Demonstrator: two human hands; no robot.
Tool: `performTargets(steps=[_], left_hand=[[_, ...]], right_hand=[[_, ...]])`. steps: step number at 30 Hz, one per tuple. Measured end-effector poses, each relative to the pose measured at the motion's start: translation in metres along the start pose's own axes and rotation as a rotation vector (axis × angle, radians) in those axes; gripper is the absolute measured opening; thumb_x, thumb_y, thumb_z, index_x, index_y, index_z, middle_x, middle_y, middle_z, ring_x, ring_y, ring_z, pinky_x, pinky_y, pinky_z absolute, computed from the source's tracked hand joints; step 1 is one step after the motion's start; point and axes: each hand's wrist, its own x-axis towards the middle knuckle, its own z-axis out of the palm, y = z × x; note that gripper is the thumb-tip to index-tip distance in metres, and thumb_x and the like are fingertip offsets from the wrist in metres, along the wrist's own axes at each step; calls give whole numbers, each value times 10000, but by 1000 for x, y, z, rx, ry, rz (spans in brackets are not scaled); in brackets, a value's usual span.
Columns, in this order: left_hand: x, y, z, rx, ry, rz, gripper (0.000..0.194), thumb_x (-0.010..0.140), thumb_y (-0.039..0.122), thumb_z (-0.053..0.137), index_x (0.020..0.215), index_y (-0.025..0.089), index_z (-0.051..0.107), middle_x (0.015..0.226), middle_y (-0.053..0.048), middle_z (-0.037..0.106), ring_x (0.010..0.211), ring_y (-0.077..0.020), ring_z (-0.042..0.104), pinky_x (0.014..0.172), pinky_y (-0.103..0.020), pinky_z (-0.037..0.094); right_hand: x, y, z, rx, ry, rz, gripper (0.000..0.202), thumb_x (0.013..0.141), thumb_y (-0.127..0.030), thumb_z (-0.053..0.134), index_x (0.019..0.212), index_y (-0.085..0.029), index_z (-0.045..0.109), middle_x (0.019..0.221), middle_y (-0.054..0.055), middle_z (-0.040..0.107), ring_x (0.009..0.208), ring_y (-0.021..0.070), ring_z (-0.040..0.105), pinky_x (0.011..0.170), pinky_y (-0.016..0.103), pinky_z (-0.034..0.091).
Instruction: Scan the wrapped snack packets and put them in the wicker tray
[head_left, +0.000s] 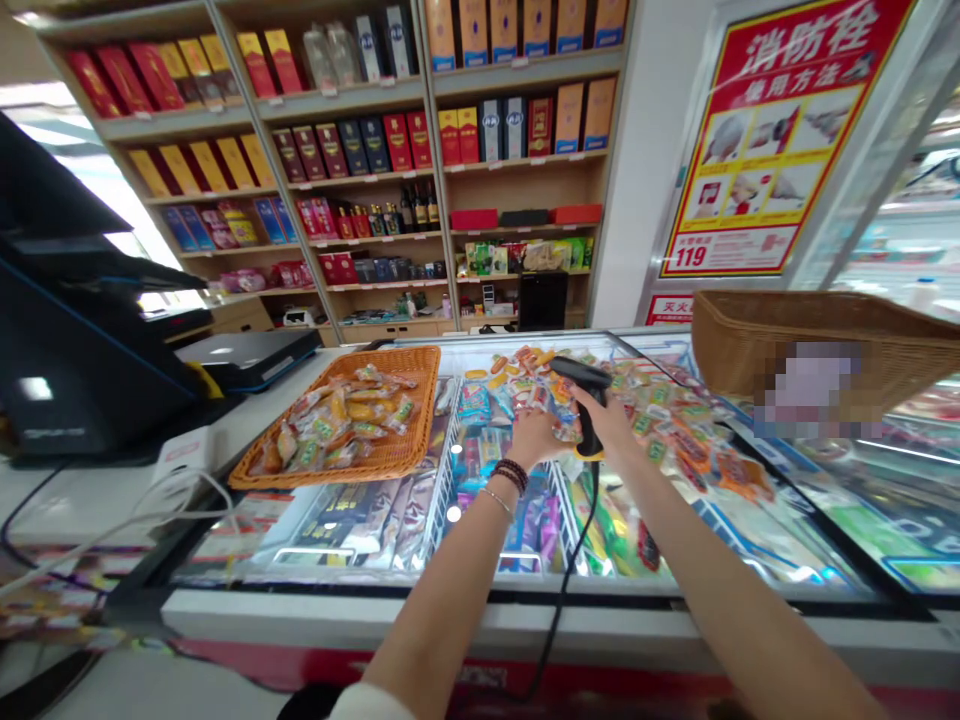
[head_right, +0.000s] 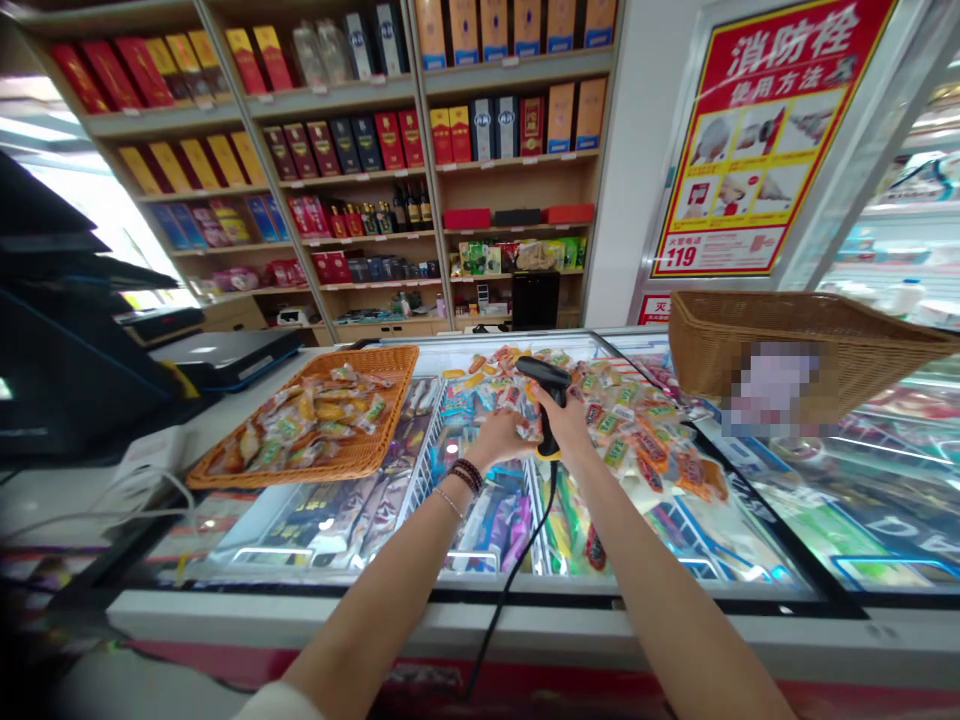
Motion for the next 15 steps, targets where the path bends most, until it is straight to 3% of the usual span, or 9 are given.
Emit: performTargets(steps=[3, 8, 11, 15], left_hand=[[8, 0, 7, -206, 48, -5, 272, 689, 344, 846, 899, 213, 733, 1076, -90, 753, 1142, -306, 658, 1086, -460, 461], [18, -14, 11, -940, 215, -78, 208, 712, 249, 831, 774, 185, 643, 835, -57, 732, 855, -204, 715, 874, -345, 555], [16, -26, 3, -1279, 352, -193, 259, 722, 280, 832, 840, 182, 624, 765, -19, 689, 718, -150, 682, 789, -307, 565], [13, -49, -15, -1570, 471, -403, 234, 819, 359, 749, 902, 194, 606, 799, -17, 685, 713, -139, 681, 768, -299, 584]], right_hand=[[-2, -2, -2, -29, -20, -6, 406, 651, -535, 816, 665, -227, 551, 513, -36, 548, 367, 122, 485, 347, 274, 386], [-9, -5, -1, -53, -29, -53, 417, 659, -536, 822, 652, -221, 548, 534, -25, 565, 376, 111, 486, 365, 266, 386], [-12, -4, 1, -57, -59, -62, 436, 647, -551, 837, 695, -224, 553, 562, -33, 574, 374, 112, 500, 351, 258, 370], [-13, 2, 6, -80, -119, -49, 501, 613, -603, 843, 653, -224, 517, 538, -37, 556, 353, 104, 486, 338, 252, 366]])
